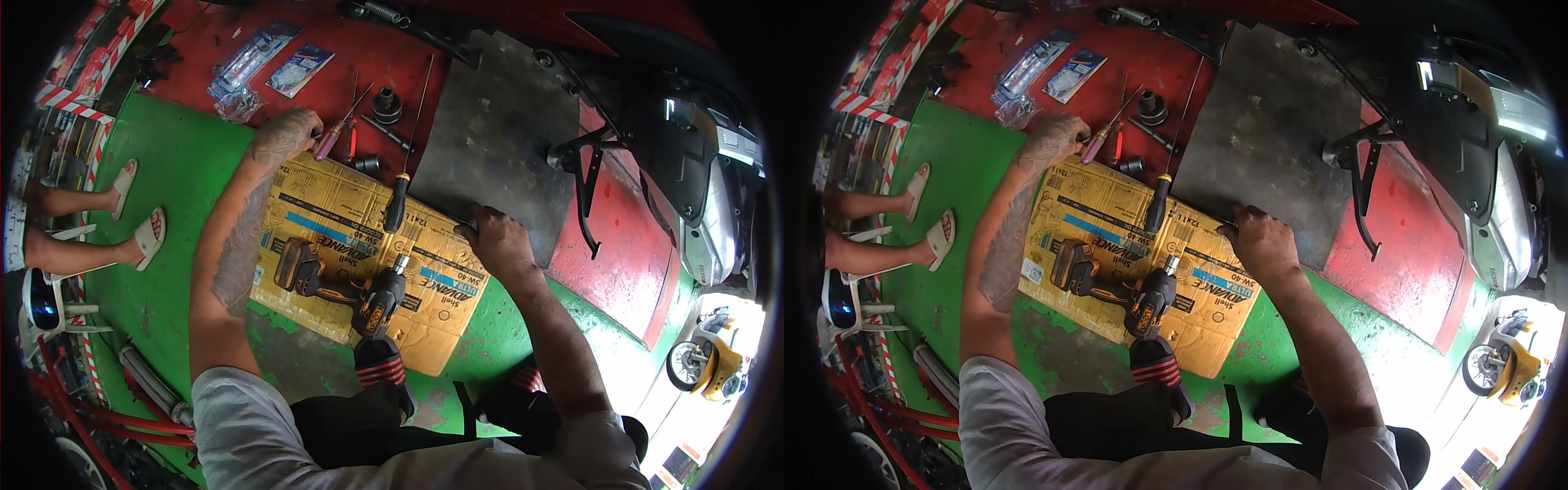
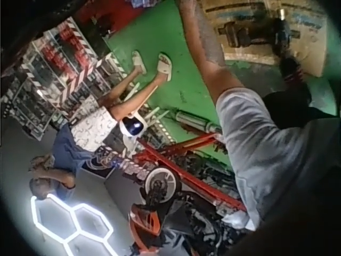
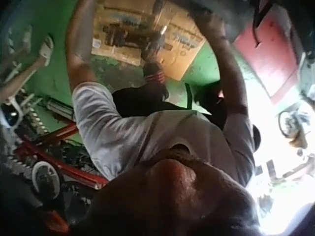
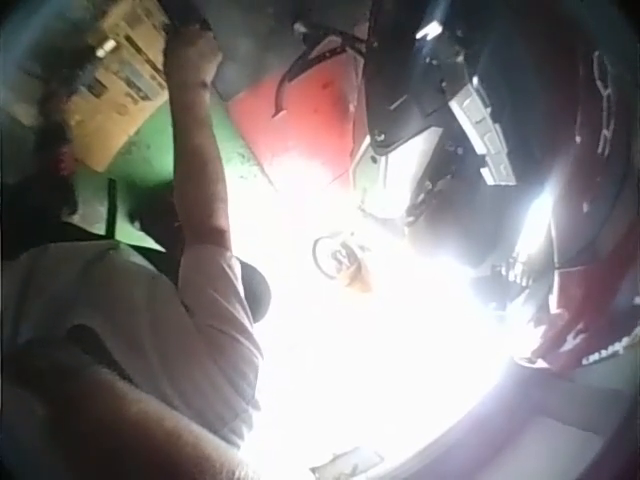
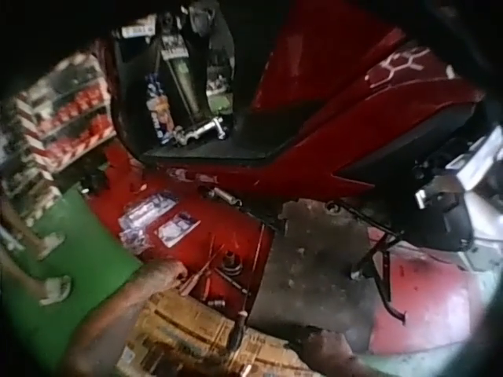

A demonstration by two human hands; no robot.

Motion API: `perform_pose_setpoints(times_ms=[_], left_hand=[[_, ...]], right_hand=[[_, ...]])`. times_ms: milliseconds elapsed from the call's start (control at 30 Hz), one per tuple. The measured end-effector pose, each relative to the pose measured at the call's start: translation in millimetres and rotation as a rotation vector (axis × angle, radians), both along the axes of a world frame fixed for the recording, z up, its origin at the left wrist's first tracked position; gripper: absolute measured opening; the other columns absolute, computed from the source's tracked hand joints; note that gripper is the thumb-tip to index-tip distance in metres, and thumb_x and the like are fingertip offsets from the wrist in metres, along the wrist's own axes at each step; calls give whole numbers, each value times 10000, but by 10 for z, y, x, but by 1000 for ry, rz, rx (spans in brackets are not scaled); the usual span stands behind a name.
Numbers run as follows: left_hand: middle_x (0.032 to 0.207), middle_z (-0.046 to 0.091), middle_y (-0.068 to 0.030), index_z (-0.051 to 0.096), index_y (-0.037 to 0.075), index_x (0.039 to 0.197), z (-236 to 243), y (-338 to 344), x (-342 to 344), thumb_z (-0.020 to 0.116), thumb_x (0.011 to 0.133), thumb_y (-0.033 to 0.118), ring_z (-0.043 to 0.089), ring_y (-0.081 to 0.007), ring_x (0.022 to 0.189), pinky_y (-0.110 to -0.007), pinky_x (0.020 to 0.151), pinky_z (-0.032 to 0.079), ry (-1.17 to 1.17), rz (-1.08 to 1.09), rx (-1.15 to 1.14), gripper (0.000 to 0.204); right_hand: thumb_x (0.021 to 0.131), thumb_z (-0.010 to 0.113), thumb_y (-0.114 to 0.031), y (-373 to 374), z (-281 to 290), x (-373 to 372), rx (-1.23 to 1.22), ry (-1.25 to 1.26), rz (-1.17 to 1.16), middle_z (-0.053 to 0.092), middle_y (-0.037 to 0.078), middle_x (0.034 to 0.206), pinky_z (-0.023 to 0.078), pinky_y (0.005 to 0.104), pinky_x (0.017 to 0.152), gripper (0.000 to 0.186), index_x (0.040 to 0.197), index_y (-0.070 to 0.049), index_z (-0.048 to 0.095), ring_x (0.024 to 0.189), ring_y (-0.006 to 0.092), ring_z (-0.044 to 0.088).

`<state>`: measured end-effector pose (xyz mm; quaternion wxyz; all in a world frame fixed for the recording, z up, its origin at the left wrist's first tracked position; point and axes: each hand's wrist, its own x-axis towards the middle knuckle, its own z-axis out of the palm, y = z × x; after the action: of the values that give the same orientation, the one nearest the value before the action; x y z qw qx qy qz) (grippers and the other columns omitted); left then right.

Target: Installing a protective cover and tightening screws on a scooter using a power drill.

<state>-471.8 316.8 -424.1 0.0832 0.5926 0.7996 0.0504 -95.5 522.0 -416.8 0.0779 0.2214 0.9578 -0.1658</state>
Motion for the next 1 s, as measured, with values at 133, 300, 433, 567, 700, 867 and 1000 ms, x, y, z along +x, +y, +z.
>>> perform_pose_setpoints(times_ms=[133,300,433,567,700,867,1000], left_hand=[[1024,683,-133,714,54,1061,-241,37,-202,760,791,151,656,-327,1024,-448,934,516,52,-79,-142,290],[1094,701,-162,718,39,1069,-541,-89,-362,733,817,140,668,-342,1035,-456,924,529,413,-385,-22,272],[1097,713,-181,720,5,1041,-289,-88,-279,712,879,123,681,-355,1034,-448,930,537,-11,-31,-69,201],[1033,727,-203,715,-14,1145,85,86,-99,758,869,107,710,-349,993,-431,895,559,-204,180,-256,304],[1085,730,-200,731,-4,1131,130,132,-115,774,860,129,704,-355,1044,-435,923,549,-42,90,-286,305],[993,726,-187,726,-2,1096,129,76,-269,748,867,144,701,-345,966,-426,880,539,7,75,-345,273],[934,696,-156,718,1,1044,581,114,277,677,917,102,681,-305,904,-403,878,531,-263,354,-206,168]], right_hand=[[948,694,-376,48,70,90,19,-192,-41,728,186,1059,575,482,864,443,1229,-44,613,998,376,715],[954,678,-402,277,108,241,37,-295,105,723,203,1087,573,487,871,483,1225,-9,604,1038,377,706],[957,673,-402,413,111,377,10,-194,213,732,189,1092,564,492,890,458,1230,-38,623,1046,369,706],[959,670,-411,497,118,585,-106,-158,67,736,176,1091,544,503,930,447,1248,-71,641,1066,382,694],[979,646,-429,593,92,671,-175,-211,19,729,196,1093,527,518,951,473,1286,-70,622,1084,408,681],[1000,604,-479,770,61,623,-151,-376,210,721,221,1094,526,521,935,517,1313,-69,585,1075,417,684],[1016,581,-486,852,66,720,-190,-374,253,719,224,1095,524,517,929,509,1291,-58,593,1081,418,684]])
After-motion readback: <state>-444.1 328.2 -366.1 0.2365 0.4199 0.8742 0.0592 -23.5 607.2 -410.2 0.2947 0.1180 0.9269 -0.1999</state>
